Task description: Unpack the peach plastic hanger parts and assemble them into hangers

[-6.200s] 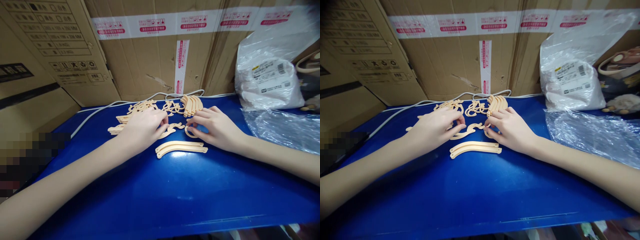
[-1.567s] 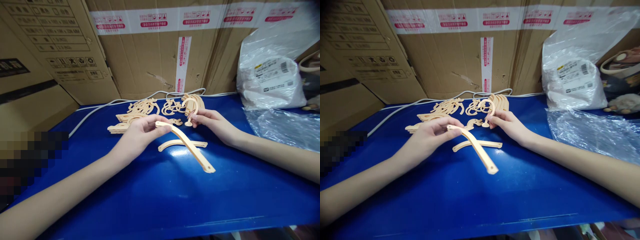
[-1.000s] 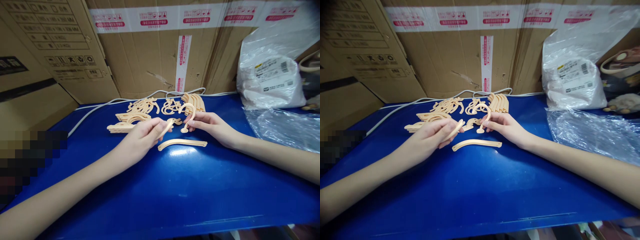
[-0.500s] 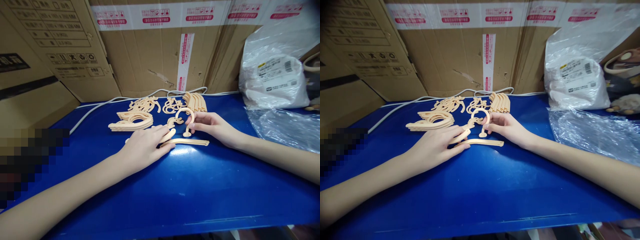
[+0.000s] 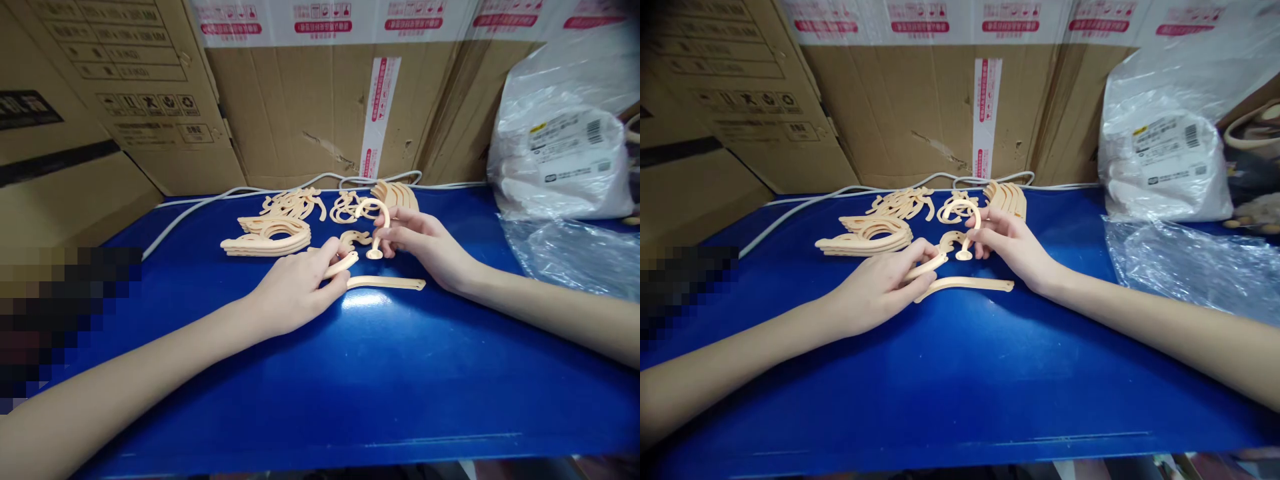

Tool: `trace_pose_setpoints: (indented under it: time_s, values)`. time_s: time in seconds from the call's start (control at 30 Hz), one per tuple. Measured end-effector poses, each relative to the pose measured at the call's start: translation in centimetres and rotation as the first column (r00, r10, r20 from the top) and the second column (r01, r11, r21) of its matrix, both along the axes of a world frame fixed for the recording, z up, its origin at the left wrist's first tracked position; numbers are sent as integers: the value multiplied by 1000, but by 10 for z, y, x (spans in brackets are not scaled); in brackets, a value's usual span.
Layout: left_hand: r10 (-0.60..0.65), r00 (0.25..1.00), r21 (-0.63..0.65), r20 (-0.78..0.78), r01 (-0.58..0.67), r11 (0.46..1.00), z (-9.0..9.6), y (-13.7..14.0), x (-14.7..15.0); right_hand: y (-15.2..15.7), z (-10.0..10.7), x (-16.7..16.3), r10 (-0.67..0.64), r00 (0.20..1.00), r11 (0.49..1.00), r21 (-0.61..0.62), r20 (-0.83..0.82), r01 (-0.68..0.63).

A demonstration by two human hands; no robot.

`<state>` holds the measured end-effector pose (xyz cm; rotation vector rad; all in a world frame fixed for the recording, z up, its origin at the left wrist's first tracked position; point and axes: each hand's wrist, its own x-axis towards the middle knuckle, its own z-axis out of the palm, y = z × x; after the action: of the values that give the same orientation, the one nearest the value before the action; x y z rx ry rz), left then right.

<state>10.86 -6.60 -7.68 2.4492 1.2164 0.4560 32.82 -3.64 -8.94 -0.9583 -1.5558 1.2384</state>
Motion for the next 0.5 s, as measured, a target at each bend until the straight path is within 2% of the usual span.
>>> trace_pose_setpoints:
  time_s: [0.23, 0.5]
  values:
    - [-9, 1000, 35, 8, 9, 999, -3, 0, -3, 1, -7, -2, -14, 999, 1000, -17, -40, 13]
    - [0, 995, 220, -100, 22, 975, -3, -2, -4, -1, -3, -3, 4, 998, 1000, -8, -62, -4]
